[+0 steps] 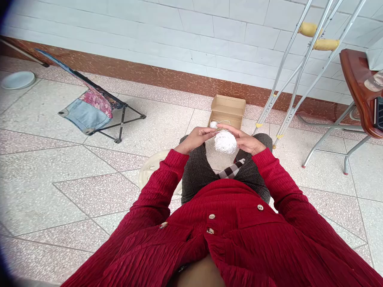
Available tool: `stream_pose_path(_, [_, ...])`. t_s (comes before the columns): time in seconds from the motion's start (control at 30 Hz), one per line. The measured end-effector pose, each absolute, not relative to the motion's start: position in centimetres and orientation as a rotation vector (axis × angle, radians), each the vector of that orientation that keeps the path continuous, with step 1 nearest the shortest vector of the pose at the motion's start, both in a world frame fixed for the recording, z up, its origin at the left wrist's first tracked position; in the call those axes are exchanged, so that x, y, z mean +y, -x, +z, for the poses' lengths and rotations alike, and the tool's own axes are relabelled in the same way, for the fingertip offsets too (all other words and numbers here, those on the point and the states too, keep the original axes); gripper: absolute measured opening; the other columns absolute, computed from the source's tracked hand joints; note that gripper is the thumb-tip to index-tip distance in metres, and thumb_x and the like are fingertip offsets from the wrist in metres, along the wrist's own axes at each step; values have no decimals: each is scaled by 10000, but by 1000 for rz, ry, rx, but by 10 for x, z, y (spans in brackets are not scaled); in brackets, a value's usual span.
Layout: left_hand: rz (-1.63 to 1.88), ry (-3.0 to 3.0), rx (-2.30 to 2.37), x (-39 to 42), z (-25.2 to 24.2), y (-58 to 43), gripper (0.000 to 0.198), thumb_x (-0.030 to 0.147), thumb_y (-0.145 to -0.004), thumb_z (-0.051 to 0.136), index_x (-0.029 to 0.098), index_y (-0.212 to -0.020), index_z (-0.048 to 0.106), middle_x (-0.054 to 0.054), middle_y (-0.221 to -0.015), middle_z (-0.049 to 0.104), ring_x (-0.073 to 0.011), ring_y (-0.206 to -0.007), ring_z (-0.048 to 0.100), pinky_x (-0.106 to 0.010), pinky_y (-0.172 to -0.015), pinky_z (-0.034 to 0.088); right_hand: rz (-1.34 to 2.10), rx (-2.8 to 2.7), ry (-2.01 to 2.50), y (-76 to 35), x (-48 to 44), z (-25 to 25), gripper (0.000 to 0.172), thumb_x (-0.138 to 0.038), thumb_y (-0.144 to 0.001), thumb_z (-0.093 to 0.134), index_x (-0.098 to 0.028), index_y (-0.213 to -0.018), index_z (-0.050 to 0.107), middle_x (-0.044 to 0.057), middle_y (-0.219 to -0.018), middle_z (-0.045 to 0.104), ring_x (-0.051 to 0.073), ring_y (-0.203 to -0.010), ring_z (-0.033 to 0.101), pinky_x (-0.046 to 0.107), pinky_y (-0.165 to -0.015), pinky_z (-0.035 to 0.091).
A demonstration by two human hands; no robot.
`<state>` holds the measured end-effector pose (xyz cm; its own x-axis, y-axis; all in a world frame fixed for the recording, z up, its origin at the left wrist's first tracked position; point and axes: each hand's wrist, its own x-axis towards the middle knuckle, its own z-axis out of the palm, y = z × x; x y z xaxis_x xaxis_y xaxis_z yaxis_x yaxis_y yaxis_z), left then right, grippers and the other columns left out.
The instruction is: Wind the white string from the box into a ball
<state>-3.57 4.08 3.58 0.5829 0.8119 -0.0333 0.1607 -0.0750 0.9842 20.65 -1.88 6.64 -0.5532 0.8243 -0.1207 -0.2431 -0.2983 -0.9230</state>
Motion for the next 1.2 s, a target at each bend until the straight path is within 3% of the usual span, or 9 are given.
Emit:
stream_pose_path(0.13, [798,-1412,927,41,29,32,272,410,-818,748,158,-902,808,-80,-964,800,-222,-957,733,-387,-980,549,1858,-1200,861,-201,-19,75,666,-443,-628,874,-241,-1237,694,100,-1248,733,296,-1243,649,406,-1045,516])
stream_pose_path(0.27, [905,-1169,941,45,18,32,285,388,-822,715,145,-960,769,-99,-939,794,-209,-931,745,-385,-953,565,1775,-1114,914,-197,-21,83,688,-580,-652,817,-251,-1237,665,113,-1198,743,317,-1196,669,468,-1000,556])
stream_pose_path(0.57, [848,-1727,1329,57,11,45,443,181,-838,648,164,-1276,708,-127,-1309,724,-266,-1183,670,-420,-1117,458,1719,-965,956,-196,-19,100,566,-619,-794,682,-273,-1236,615,92,-1255,718,299,-1261,622,466,-912,607])
stream_pose_path(0.7, [1006,-1758,1180,49,46,31,401,211,-920,597,168,-1309,685,-112,-1310,729,-239,-1233,655,-403,-1154,437,1685,-934,976,-198,-9,101,544,-630,-810,688,-279,-1215,596,85,-1230,723,291,-1242,628,441,-866,629])
stream_pose_path(0.83, [1070,-1697,934,47,77,7,390,280,-934,656,201,-1315,681,-88,-1322,727,-237,-1265,648,-406,-1156,441,1697,-897,942,-193,-6,106,549,-598,-802,730,-284,-1232,596,80,-1243,724,307,-1250,634,486,-912,625])
stream_pose_path(1.03, [1102,-1505,870,53,85,-6,313,400,-1002,591,208,-1191,749,-64,-1237,763,-234,-1199,681,-390,-1082,500,1654,-933,922,-195,-6,117,552,-587,-806,746,-280,-1244,608,79,-1271,720,303,-1274,631,455,-926,637])
stream_pose_path(1.13, [1080,-1492,815,56,88,-5,356,468,-972,642,213,-1198,747,-52,-1193,771,-224,-1141,697,-370,-1038,517,1611,-938,946,-197,-6,123,571,-604,-808,741,-271,-1254,611,86,-1250,727,305,-1241,653,439,-873,654])
stream_pose_path(1.2, [1023,-1499,778,57,91,-6,357,498,-941,680,187,-1087,777,-51,-1073,791,-215,-1046,717,-355,-979,535,1595,-941,951,-198,-6,129,571,-594,-805,750,-269,-1255,615,85,-1220,736,301,-1211,670,430,-850,659])
